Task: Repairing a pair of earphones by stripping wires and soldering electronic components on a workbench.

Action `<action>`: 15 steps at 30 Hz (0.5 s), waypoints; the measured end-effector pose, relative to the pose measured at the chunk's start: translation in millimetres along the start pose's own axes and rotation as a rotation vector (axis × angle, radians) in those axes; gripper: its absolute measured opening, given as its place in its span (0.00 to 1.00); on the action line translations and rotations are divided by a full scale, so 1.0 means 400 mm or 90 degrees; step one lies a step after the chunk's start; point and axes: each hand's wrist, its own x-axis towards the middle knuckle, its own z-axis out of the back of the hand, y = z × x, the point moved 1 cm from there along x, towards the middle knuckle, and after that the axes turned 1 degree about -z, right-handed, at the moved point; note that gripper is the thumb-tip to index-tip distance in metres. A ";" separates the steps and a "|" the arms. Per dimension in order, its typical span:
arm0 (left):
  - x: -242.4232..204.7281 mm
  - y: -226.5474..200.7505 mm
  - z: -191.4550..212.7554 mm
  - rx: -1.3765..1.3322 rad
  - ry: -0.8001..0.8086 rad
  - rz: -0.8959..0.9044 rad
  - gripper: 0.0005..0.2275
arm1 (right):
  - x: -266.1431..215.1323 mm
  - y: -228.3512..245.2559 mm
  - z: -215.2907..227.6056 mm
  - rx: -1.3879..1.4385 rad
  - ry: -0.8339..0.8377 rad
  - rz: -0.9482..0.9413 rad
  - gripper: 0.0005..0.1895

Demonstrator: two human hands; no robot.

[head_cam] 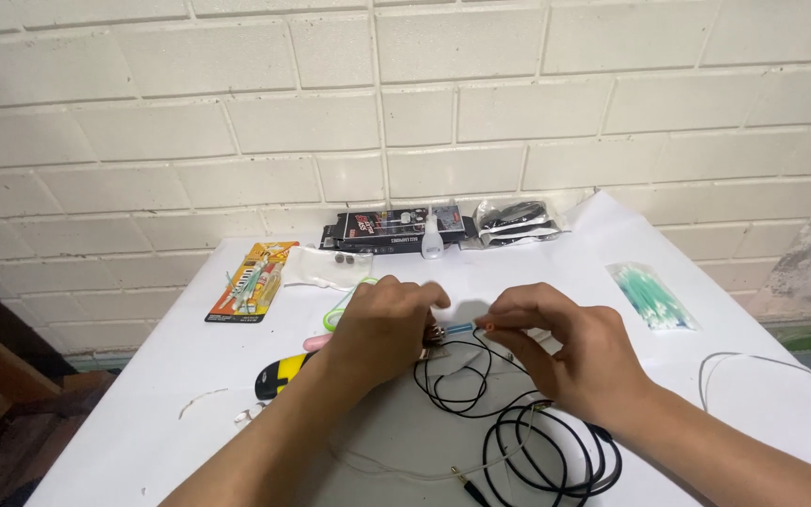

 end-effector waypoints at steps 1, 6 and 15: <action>0.002 0.005 0.005 0.000 0.000 0.001 0.16 | 0.003 -0.002 -0.001 0.001 0.001 0.000 0.14; 0.005 -0.005 0.020 0.112 0.013 -0.045 0.09 | 0.009 0.005 0.010 -0.008 -0.016 -0.013 0.13; 0.090 -0.081 0.210 -0.465 -0.015 0.146 0.09 | -0.004 0.001 0.015 0.054 -0.040 0.013 0.14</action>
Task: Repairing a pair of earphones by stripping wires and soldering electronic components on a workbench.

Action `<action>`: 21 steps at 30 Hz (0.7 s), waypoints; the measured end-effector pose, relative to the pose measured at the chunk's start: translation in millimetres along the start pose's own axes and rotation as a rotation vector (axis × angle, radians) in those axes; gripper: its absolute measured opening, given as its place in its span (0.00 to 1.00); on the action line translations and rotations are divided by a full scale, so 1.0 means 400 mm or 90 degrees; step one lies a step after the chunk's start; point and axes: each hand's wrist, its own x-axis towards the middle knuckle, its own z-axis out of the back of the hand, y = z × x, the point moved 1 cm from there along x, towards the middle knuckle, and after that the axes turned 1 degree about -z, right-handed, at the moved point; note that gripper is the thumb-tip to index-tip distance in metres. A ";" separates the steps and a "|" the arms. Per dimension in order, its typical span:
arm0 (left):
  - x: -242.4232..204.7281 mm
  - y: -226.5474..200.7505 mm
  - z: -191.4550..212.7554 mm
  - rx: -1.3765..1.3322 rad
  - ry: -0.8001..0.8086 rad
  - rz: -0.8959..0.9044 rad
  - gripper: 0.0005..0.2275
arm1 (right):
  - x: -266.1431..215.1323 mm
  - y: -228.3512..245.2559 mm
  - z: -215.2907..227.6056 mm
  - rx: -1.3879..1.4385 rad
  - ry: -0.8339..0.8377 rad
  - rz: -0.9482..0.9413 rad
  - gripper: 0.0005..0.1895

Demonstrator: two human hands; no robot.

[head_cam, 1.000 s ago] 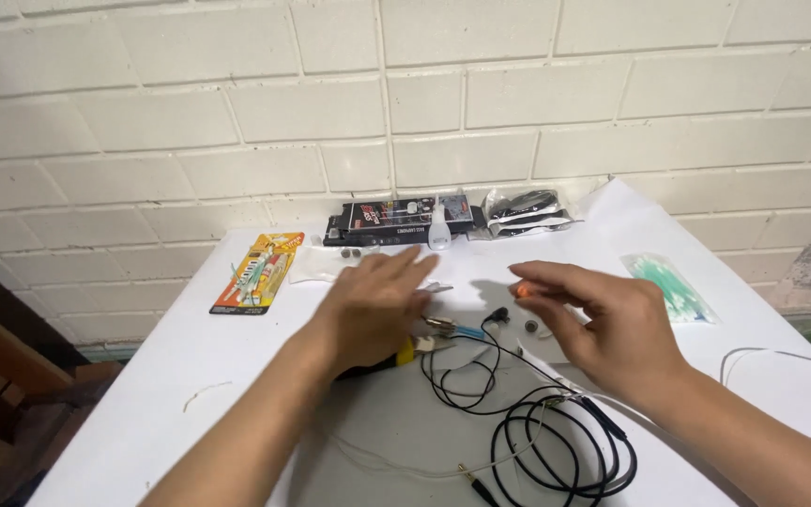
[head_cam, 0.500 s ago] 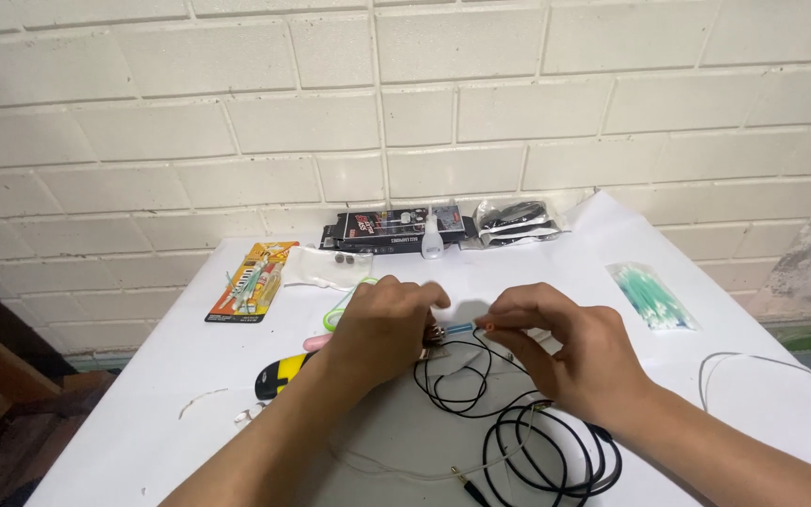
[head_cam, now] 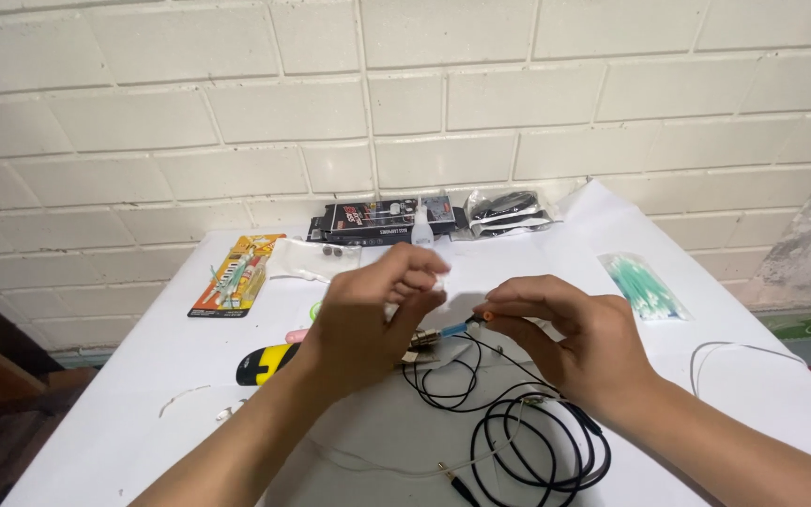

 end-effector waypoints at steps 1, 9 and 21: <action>-0.003 -0.027 0.005 -0.001 0.000 0.001 0.09 | 0.000 0.004 0.003 0.000 0.001 -0.001 0.14; -0.020 -0.105 -0.012 -0.512 -0.102 0.217 0.07 | -0.008 0.034 0.021 0.054 -0.052 -0.247 0.06; -0.034 -0.108 -0.029 -0.495 0.008 0.248 0.10 | 0.013 -0.070 0.087 0.153 -0.042 -0.181 0.14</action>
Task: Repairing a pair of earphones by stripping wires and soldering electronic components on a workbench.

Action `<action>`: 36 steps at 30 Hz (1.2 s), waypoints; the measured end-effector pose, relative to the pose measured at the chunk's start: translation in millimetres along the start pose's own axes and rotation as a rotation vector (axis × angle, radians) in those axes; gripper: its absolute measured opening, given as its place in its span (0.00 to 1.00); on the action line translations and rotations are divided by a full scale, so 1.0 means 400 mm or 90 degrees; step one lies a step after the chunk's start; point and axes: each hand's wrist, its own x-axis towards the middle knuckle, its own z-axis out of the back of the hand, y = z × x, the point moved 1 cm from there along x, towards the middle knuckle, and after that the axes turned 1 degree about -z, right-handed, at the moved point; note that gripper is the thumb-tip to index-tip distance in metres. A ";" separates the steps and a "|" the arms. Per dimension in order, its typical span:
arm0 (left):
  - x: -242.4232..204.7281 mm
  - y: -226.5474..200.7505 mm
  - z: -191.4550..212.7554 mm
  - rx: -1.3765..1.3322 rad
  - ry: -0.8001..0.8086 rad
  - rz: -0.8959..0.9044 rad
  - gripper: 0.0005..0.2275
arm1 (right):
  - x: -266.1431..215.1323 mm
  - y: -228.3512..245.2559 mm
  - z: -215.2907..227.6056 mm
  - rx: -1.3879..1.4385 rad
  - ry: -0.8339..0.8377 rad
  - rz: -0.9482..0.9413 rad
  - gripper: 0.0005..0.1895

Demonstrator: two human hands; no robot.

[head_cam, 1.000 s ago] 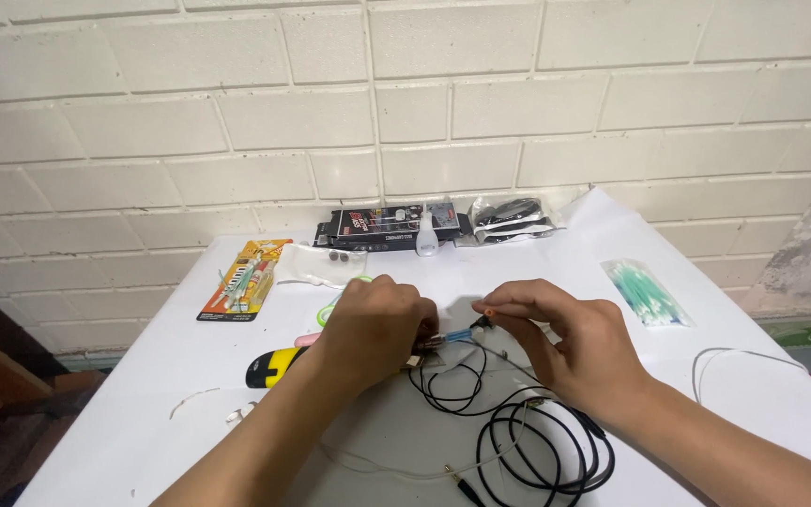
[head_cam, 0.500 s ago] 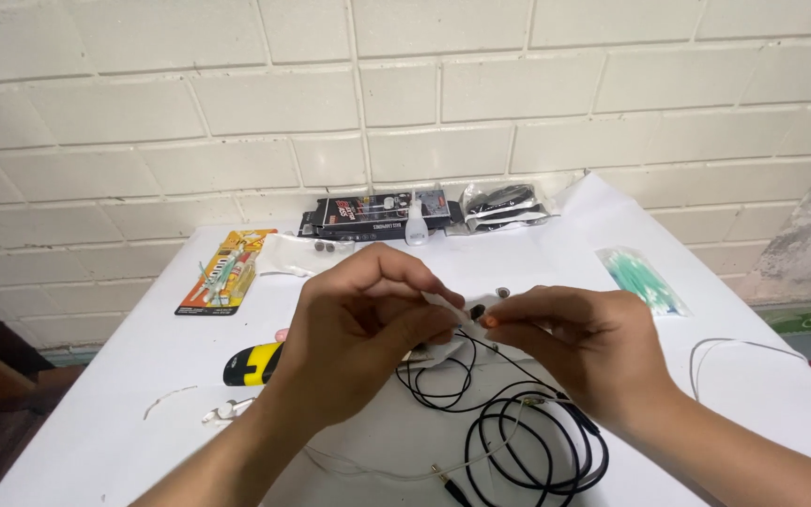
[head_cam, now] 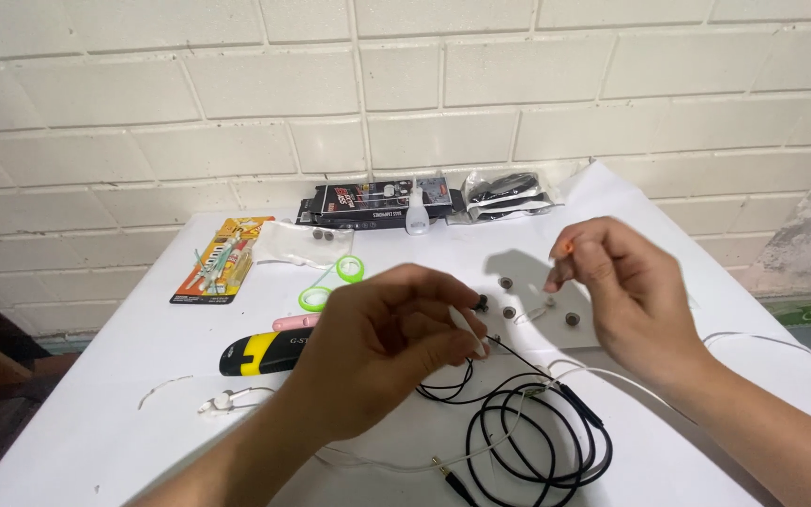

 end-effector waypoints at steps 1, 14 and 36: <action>-0.003 -0.002 -0.004 0.000 0.000 -0.001 0.10 | 0.001 0.010 -0.002 0.000 0.000 0.001 0.14; -0.023 -0.018 -0.009 0.241 0.102 -0.255 0.02 | 0.037 -0.072 0.013 -0.383 0.028 -0.012 0.05; -0.010 -0.014 -0.007 0.397 0.060 -0.434 0.01 | 0.044 -0.139 0.013 -0.575 0.160 0.039 0.22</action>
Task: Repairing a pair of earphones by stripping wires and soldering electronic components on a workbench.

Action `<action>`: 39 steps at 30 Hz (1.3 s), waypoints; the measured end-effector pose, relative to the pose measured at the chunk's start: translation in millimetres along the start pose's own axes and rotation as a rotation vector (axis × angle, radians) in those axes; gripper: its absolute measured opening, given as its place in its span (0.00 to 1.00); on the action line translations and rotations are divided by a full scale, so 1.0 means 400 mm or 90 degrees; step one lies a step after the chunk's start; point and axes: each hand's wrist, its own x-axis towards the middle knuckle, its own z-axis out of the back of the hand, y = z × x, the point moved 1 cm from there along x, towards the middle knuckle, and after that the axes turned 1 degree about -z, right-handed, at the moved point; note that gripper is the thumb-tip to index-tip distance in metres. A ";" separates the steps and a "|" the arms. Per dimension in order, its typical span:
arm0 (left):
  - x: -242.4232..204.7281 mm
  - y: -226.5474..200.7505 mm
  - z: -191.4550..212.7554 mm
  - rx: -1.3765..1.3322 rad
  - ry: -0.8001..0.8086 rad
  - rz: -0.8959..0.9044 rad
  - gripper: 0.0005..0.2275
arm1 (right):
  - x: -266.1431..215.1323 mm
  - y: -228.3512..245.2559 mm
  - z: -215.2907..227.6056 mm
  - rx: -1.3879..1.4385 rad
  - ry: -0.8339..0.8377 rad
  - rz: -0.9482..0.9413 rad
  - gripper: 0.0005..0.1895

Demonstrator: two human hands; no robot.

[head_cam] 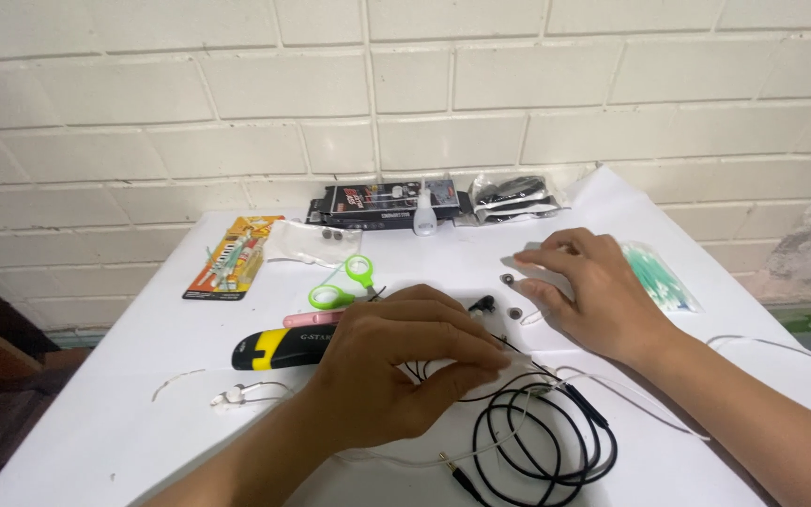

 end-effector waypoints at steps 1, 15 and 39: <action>-0.001 0.004 0.000 0.005 -0.001 -0.001 0.01 | -0.005 0.030 0.018 0.001 -0.002 0.004 0.22; -0.023 0.045 -0.001 0.151 -0.049 -0.009 0.06 | -0.052 0.192 0.064 0.304 -0.119 0.275 0.16; 0.079 -0.200 0.174 -0.203 0.341 0.601 0.06 | -0.017 0.123 0.002 0.174 -0.132 -0.188 0.07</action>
